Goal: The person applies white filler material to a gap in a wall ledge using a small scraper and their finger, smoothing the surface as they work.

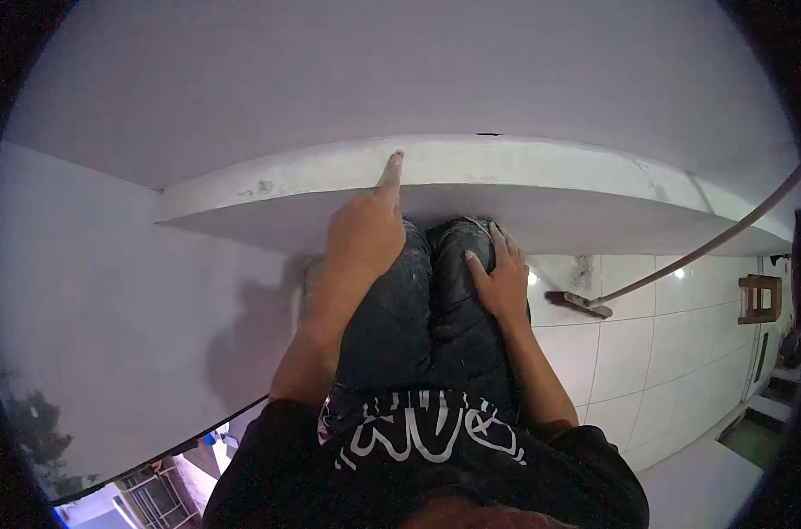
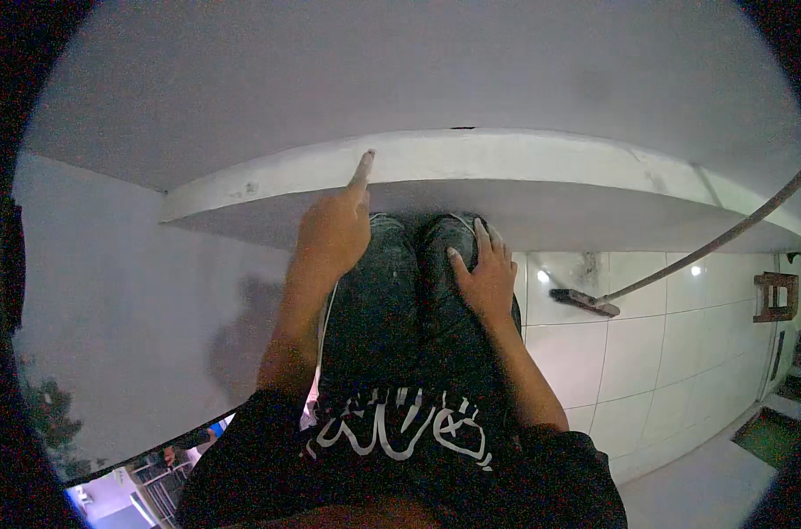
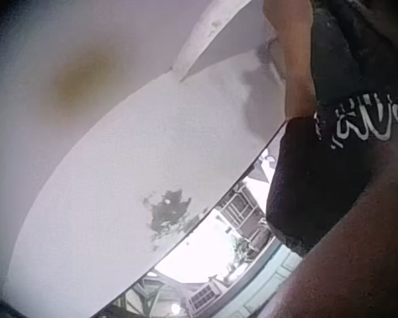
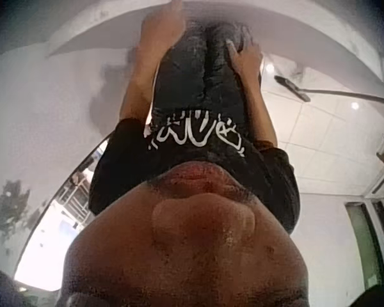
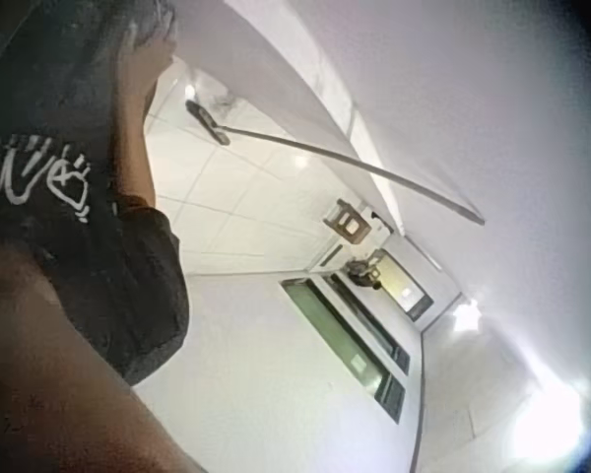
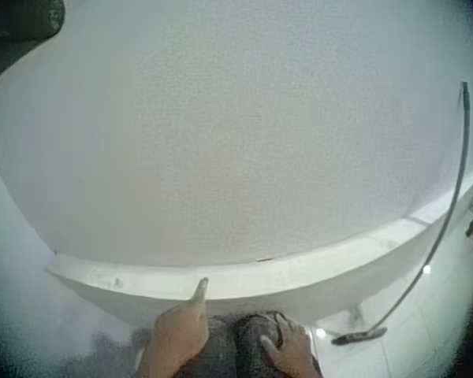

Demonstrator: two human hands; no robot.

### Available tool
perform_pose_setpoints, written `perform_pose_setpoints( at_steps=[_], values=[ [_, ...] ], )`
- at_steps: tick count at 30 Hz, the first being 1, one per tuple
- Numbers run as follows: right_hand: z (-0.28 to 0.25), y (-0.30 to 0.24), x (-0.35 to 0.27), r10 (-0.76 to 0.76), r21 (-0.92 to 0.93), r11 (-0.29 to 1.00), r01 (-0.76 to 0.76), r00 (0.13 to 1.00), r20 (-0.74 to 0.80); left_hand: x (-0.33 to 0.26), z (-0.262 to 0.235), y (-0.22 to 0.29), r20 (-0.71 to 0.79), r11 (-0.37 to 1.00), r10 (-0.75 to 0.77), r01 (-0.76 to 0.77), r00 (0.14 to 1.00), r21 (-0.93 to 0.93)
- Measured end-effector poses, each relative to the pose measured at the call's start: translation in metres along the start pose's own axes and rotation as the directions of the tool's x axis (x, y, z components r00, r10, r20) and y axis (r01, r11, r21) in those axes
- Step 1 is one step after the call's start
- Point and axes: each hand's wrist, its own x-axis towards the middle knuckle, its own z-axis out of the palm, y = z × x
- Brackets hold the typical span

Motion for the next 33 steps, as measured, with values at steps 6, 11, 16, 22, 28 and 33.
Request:
perform_pose_setpoints(
  at_steps=[6,11,16,22,28,33],
  values=[
    [-0.006,-0.011,-0.002,0.017,0.023,1.0,-0.017,1.0,0.002,0.001,-0.002,0.0,0.038,0.999,-0.032,0.031,0.999,0.027],
    [0.005,-0.004,-0.001,-0.063,0.026,0.998,0.063,0.998,-0.02,0.011,-0.002,-0.005,0.001,0.999,-0.036,0.036,0.999,0.028],
    [0.007,-0.004,-0.003,-0.047,0.039,0.998,0.047,0.999,-0.026,-0.013,-0.001,0.01,0.07,0.995,-0.083,0.087,0.994,-0.053],
    [0.005,-0.001,-0.002,-0.085,0.017,0.996,0.085,0.996,0.009,-0.01,-0.006,0.01,0.102,0.975,-0.109,0.126,0.989,-0.183],
    [0.007,-0.01,-0.001,-0.053,0.018,0.998,0.052,0.998,0.019,0.0,0.009,0.007,-0.069,0.979,-0.071,0.056,0.995,-0.198],
    [0.01,-0.001,0.0,-0.078,-0.01,0.997,0.078,0.997,0.012,-0.023,-0.002,0.014,0.105,0.979,-0.109,0.125,0.988,-0.161]
  ],
)
